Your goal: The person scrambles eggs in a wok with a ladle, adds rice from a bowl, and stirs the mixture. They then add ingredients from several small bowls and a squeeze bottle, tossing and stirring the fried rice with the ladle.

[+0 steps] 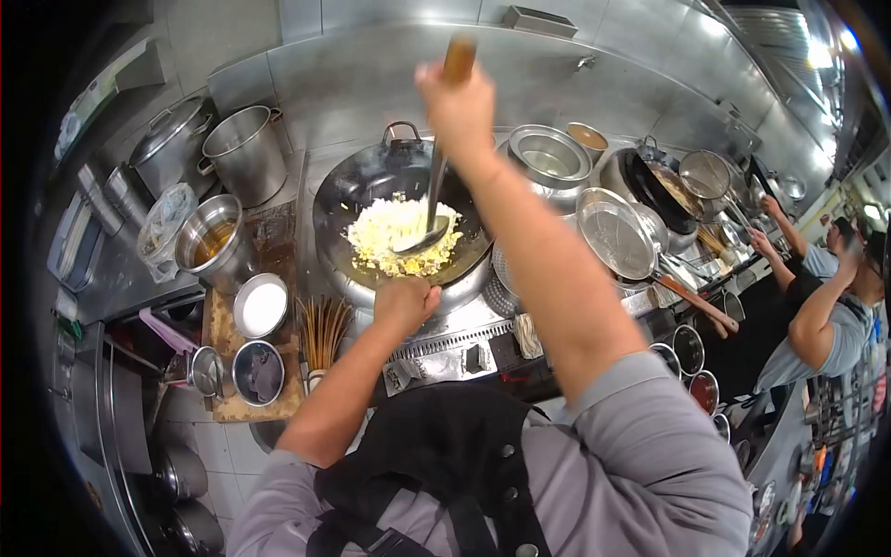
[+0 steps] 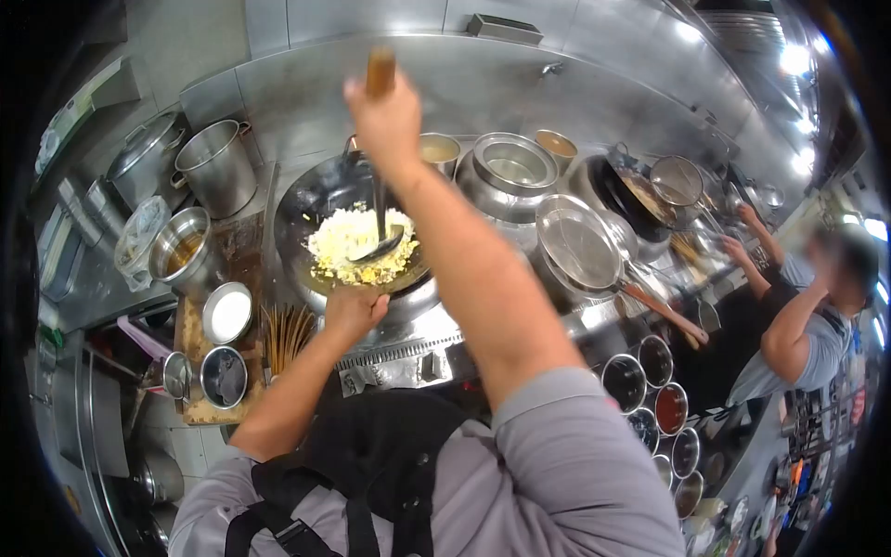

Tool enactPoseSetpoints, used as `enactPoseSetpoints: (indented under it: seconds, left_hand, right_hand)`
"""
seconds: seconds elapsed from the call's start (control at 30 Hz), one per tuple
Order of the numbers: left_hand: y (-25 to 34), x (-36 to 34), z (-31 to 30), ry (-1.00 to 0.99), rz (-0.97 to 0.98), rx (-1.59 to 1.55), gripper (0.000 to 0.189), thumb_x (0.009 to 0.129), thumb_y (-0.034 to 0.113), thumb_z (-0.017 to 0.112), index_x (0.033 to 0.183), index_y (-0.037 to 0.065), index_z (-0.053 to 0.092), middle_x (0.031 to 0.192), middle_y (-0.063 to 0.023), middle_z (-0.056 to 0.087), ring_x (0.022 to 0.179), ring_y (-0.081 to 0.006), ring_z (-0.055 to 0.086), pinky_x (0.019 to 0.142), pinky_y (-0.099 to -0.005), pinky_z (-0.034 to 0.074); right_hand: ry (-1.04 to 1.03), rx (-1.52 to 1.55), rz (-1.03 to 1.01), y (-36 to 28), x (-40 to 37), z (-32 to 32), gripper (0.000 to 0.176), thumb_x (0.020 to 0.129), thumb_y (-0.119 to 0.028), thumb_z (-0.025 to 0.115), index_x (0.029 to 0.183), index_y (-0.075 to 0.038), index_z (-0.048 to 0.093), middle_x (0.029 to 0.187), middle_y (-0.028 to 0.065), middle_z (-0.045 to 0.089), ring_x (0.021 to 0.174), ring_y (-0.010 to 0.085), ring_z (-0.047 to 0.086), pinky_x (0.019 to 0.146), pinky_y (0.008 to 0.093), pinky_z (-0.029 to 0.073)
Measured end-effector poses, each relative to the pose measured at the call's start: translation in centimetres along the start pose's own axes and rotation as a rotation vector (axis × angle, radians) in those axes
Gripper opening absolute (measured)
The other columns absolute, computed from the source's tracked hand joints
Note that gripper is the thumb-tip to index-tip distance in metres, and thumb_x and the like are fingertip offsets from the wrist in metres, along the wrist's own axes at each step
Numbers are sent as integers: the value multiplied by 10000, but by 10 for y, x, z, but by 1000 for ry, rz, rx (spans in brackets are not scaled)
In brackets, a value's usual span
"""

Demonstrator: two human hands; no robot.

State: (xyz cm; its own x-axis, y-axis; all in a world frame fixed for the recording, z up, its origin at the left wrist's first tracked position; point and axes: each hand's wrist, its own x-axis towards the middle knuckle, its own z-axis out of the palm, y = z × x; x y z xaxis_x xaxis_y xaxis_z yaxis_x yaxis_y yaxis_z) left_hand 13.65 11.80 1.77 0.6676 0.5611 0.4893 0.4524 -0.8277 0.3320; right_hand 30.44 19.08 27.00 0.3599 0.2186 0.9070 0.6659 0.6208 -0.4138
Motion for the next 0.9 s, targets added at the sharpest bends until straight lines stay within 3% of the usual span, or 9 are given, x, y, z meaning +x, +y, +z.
enactPoseSetpoints:
  seconds: [0.17, 0.23, 0.33, 0.4, 0.43, 0.5, 0.57, 0.7, 0.9]
  left_hand:
    - [45, -69, -38, -275, 40, 18, 417, 939, 401, 603, 664, 98, 681, 690, -150, 677, 642, -342, 684, 546, -507, 515]
    - [40, -52, -50, -220, 56, 41, 417, 941, 399, 599, 664, 99, 685, 679, -149, 675, 642, -341, 686, 543, -508, 515]
    - [25, -11, -46, -179, 4, 76, 435, 952, 412, 593, 661, 104, 691, 662, -144, 675, 628, -339, 684, 542, -513, 515]
    - [11, -6, -20, -125, 12, 70, 439, 954, 417, 593, 660, 107, 692, 667, -143, 679, 622, -338, 683, 540, -514, 514]
    - [11, -15, -8, -98, -19, 83, 442, 956, 421, 593, 656, 110, 688, 664, -139, 678, 617, -338, 679, 544, -510, 516]
    - [25, -37, -4, -53, -46, 91, 446, 958, 424, 592, 653, 112, 685, 661, -136, 677, 612, -337, 676, 548, -506, 518]
    - [38, -71, -29, -289, 54, -10, 442, 963, 419, 585, 658, 116, 685, 660, -127, 680, 610, -342, 673, 562, -496, 523]
    - [8, -30, -36, -256, -27, 117, 305, 921, 392, 650, 804, 130, 752, 680, -104, 677, 640, -326, 665, 606, -475, 532]
    - [-39, 14, 7, 280, 67, 89, 365, 922, 344, 670, 678, 72, 666, 700, -110, 653, 689, -340, 636, 677, -476, 508]
  right_hand:
    - [-83, 263, 341, -20, 25, -20, 213, 881, -161, 796, 896, -20, 637, 750, 67, 662, 536, 104, 591, 510, 276, 486]
    - [-60, 440, 396, -58, 60, -29, 213, 884, -158, 797, 907, -24, 633, 739, 56, 653, 533, 99, 582, 511, 267, 481]
    - [-83, 497, 373, -80, 29, -38, 220, 874, -175, 793, 913, -24, 638, 749, 41, 658, 747, 137, 640, 731, 317, 530]
    - [-123, 167, 324, -42, -24, -23, 217, 878, -178, 795, 904, -34, 635, 724, 25, 647, 721, 120, 624, 717, 313, 525]
    - [-83, 247, 297, -23, -39, -16, 222, 906, -162, 787, 922, -32, 607, 705, 15, 615, 512, 85, 568, 479, 255, 457]
    - [-95, 182, 291, -13, -21, -17, 226, 898, -157, 792, 883, -28, 607, 687, 23, 617, 495, 99, 559, 473, 259, 450]
    - [-43, 334, 329, -36, 27, -33, 219, 889, -144, 792, 870, -28, 608, 676, 28, 617, 481, 110, 550, 466, 269, 446]
    - [-189, 437, 227, -18, 149, -54, 189, 918, -146, 748, 917, -59, 580, 627, 23, 576, 438, 138, 506, 416, 299, 430]
    - [-140, 534, 191, -67, 145, -32, 181, 965, -164, 716, 972, -93, 550, 597, -27, 480, 432, 99, 454, 402, 272, 411]
